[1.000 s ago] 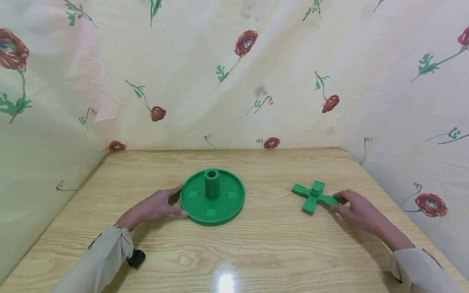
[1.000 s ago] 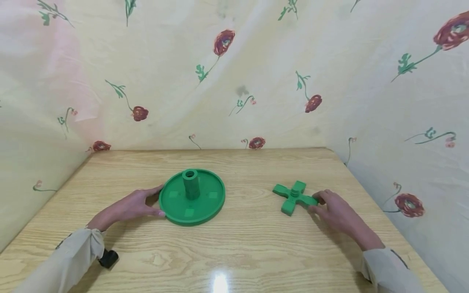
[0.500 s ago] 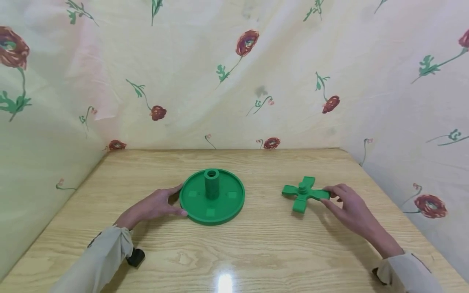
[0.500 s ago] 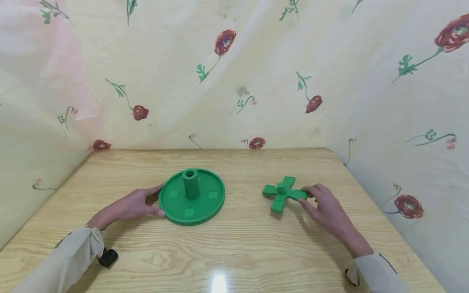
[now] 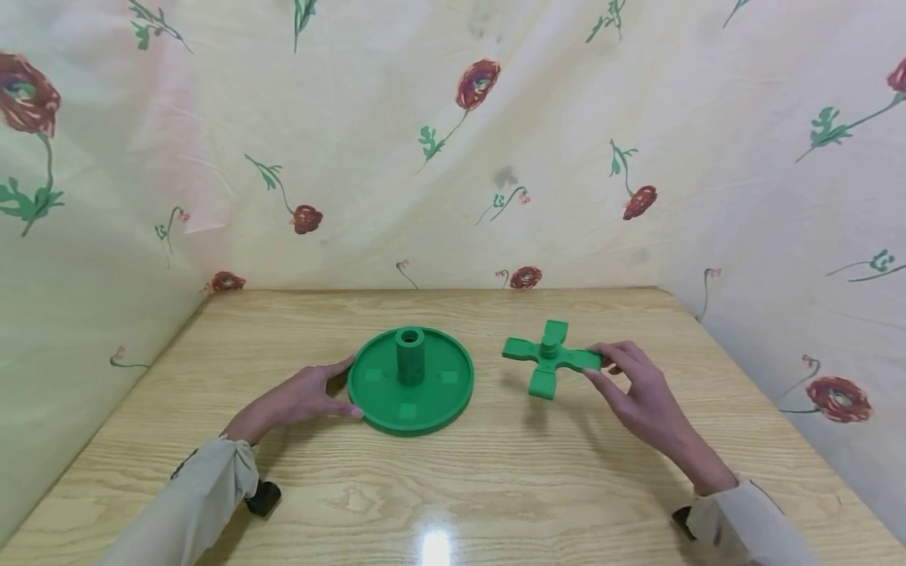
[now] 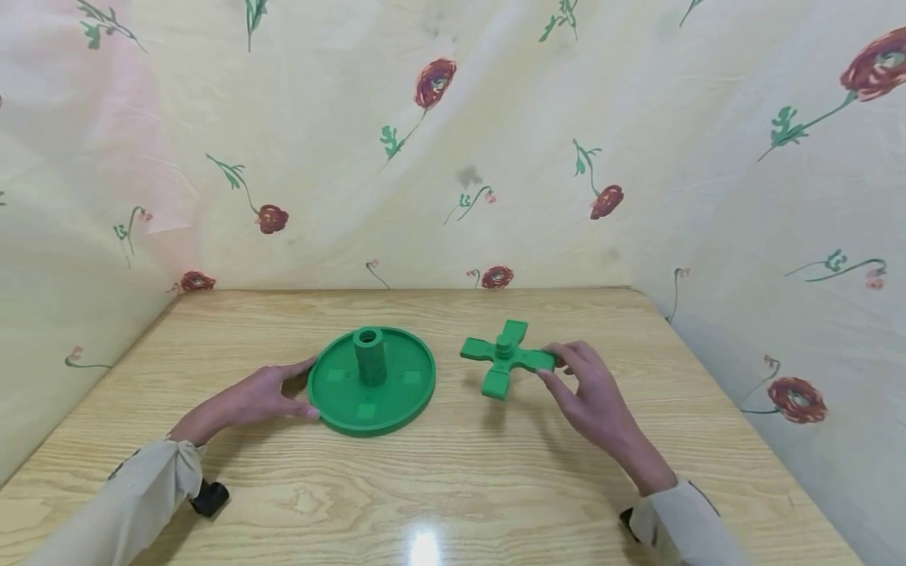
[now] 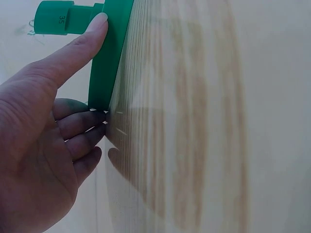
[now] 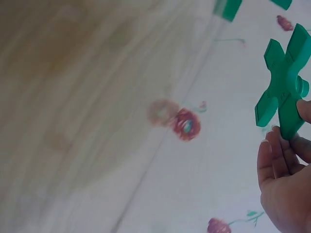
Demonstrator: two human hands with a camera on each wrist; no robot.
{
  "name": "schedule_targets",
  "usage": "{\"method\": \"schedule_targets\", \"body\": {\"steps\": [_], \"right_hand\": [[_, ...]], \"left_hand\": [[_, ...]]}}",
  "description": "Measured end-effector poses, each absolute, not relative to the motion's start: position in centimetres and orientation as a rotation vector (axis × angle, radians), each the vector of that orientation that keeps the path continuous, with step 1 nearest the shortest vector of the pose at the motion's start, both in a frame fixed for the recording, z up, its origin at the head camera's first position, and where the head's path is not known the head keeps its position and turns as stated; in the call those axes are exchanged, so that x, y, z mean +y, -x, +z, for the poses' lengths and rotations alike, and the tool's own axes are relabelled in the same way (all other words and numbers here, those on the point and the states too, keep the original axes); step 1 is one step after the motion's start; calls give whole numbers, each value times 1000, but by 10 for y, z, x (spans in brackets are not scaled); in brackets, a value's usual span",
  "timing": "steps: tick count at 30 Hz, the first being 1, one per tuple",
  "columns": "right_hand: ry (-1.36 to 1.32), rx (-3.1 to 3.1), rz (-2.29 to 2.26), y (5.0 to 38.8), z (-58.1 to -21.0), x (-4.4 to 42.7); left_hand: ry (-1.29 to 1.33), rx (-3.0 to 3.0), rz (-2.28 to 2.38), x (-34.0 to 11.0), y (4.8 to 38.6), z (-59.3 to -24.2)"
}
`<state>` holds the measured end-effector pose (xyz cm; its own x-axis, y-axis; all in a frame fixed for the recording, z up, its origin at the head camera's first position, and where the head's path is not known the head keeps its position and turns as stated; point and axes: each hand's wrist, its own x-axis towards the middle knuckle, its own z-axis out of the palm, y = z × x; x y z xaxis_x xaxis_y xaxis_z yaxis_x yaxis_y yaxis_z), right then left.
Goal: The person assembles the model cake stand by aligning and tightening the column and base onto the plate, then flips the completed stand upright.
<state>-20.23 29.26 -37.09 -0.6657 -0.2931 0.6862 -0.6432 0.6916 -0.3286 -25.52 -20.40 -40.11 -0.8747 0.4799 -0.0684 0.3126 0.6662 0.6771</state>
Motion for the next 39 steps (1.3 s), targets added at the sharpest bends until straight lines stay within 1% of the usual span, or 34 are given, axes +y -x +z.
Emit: {"method": "schedule_targets", "body": {"steps": [19, 30, 39], "right_hand": [[-774, -2275, 999, 212, -369, 233], [-826, -2267, 1173, 219, -360, 199], [-735, -2391, 1467, 222, -350, 170]], "left_hand": [[-623, 2633, 996, -201, 257, -399], [-624, 2625, 1009, -202, 257, -399], [-641, 2637, 997, -203, 257, -401]]}}
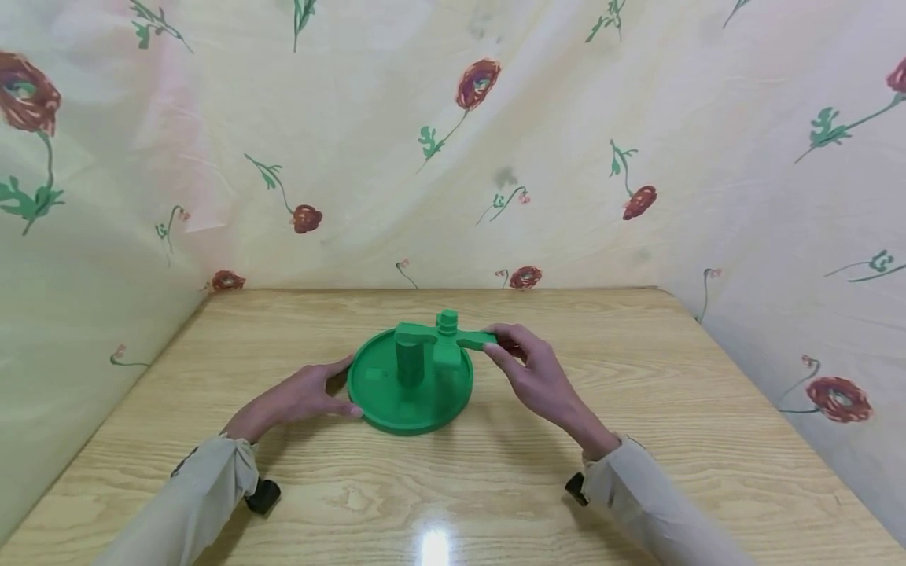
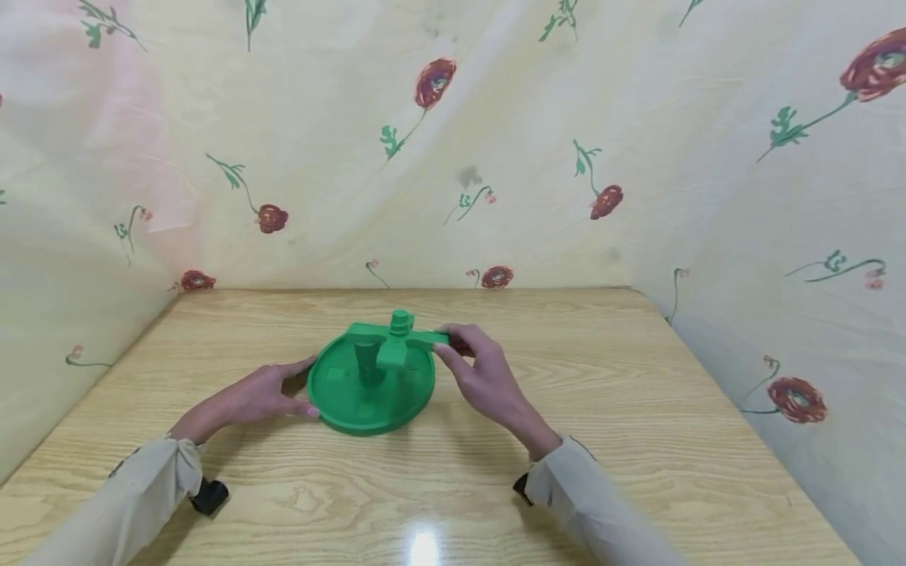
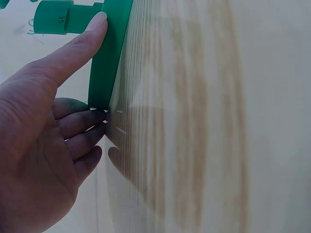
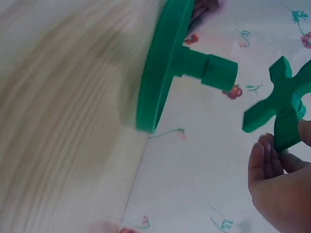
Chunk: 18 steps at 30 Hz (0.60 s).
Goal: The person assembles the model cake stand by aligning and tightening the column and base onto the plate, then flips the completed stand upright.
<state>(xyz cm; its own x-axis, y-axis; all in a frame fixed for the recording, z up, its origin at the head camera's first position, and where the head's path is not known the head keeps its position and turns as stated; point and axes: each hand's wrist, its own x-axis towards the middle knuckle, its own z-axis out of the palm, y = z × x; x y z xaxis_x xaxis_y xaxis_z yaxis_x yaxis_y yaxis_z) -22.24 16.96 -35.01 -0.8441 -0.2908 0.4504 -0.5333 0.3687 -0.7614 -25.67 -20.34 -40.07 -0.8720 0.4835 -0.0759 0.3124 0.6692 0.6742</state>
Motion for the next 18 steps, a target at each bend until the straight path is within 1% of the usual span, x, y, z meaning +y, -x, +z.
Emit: {"method": "schedule_targets", "body": {"steps": [6, 12, 18], "right_hand": [[-699, -2389, 1752, 229, -346, 153], [-630, -2225, 2086, 232, -346, 136], [-551, -2126, 2218, 231, -349, 120]], "left_hand": [[-630, 2629, 998, -202, 257, -400], [-620, 2641, 971, -200, 257, -399], [-629, 2644, 971, -201, 256, -398]]}}
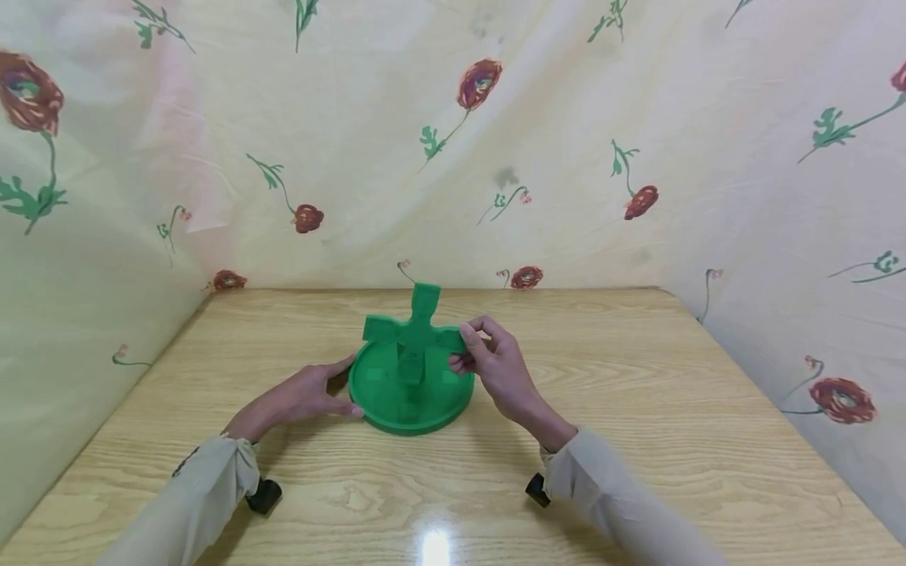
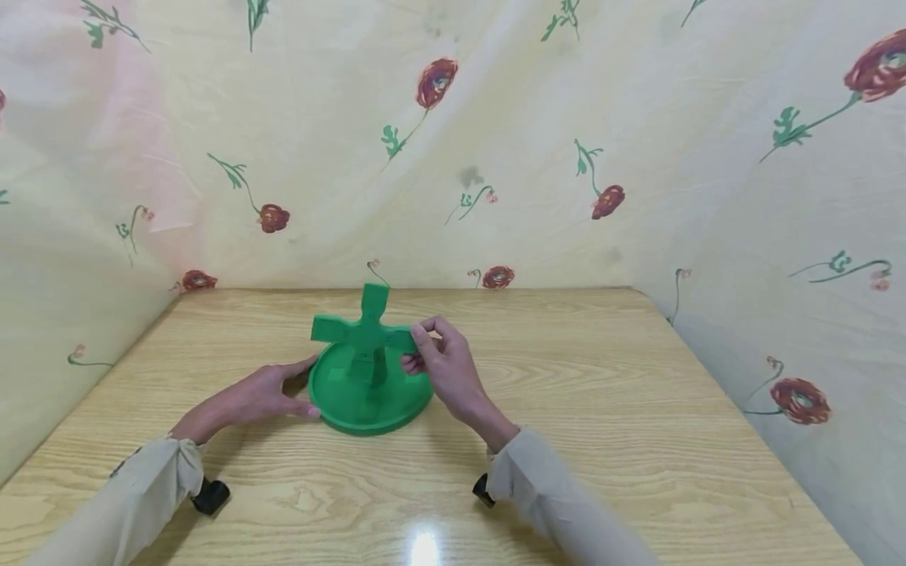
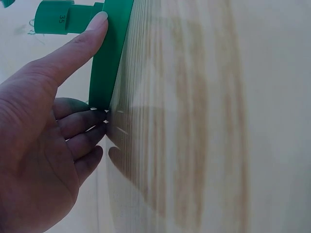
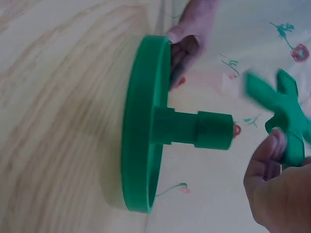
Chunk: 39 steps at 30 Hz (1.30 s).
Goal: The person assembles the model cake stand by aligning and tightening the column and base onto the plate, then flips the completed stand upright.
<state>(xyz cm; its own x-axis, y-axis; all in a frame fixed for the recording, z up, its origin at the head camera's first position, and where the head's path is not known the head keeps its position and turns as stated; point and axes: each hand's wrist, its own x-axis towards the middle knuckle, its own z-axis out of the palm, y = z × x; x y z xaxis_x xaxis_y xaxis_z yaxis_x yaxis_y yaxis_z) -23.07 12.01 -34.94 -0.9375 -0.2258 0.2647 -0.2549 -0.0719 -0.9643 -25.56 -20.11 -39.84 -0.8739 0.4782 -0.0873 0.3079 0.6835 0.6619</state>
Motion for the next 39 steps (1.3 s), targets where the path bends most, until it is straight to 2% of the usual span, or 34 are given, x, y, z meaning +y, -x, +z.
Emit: {"method": "schedule_targets", "body": {"steps": [32, 39], "right_hand": [[-488, -2170, 2160, 251, -363, 102], [-573, -2301, 1960, 250, -363, 109]], "left_hand": [[-640, 2676, 925, -201, 256, -400], [-626, 2677, 922, -201, 258, -400]]}}
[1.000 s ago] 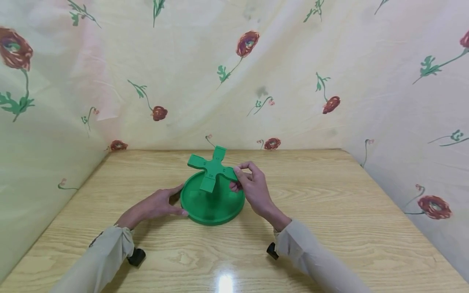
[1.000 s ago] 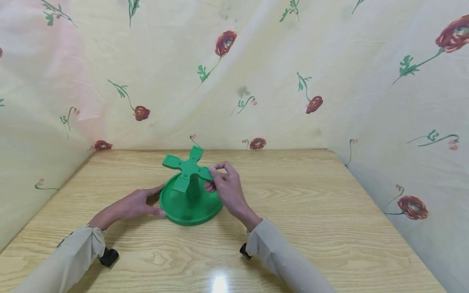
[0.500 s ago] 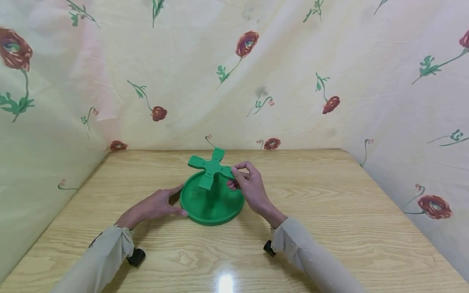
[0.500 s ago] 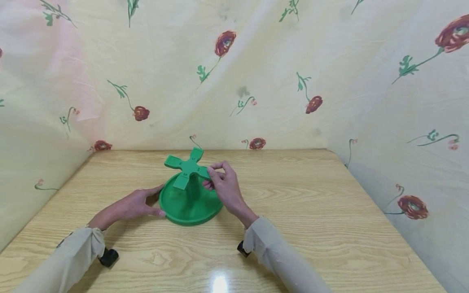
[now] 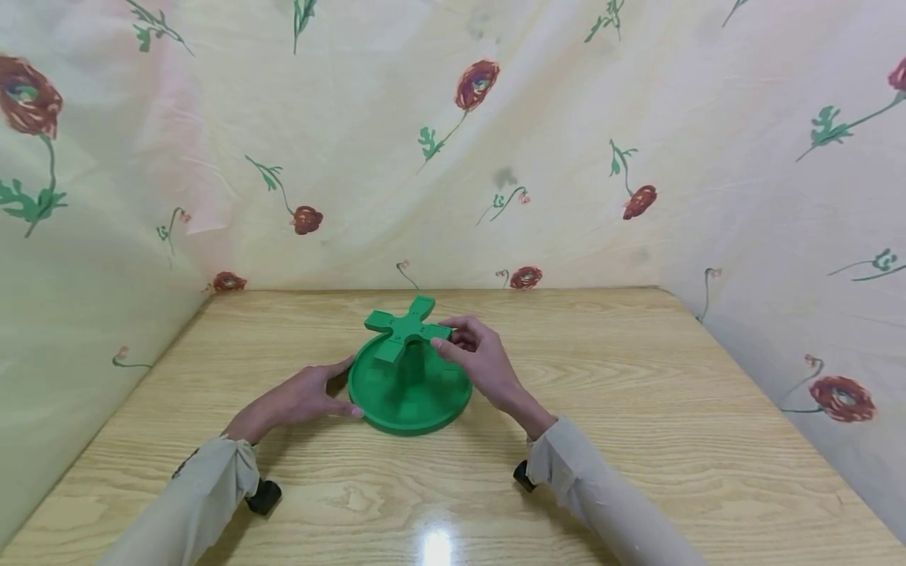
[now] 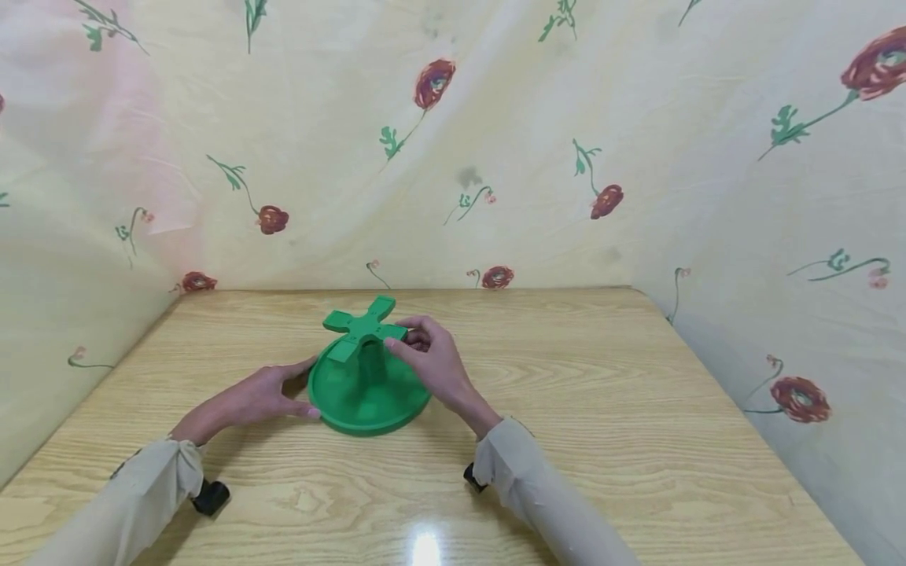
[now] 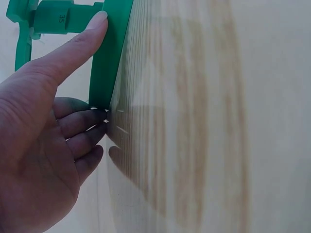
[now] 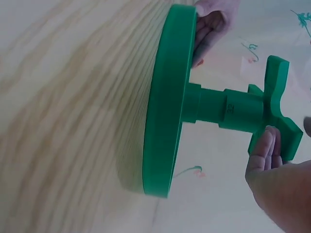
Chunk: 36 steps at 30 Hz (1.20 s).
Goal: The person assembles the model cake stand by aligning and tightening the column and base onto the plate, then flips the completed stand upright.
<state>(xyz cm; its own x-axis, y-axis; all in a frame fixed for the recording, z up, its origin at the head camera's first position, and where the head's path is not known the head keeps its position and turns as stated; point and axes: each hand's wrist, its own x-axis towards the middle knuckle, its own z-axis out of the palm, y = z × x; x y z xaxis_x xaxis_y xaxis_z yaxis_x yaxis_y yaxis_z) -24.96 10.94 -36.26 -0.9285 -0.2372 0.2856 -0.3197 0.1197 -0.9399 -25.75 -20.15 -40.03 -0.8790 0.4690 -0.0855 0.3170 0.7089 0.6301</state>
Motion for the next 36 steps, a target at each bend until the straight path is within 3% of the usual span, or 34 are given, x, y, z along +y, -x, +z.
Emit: {"method": "schedule_targets", "body": {"steps": [21, 36], "right_hand": [[-779, -2296, 1437, 249, -369, 108], [-766, -2296, 1244, 234, -372, 99]], "left_hand": [[-662, 2665, 949, -202, 256, -400], [-646, 2667, 947, -202, 255, -400]]}}
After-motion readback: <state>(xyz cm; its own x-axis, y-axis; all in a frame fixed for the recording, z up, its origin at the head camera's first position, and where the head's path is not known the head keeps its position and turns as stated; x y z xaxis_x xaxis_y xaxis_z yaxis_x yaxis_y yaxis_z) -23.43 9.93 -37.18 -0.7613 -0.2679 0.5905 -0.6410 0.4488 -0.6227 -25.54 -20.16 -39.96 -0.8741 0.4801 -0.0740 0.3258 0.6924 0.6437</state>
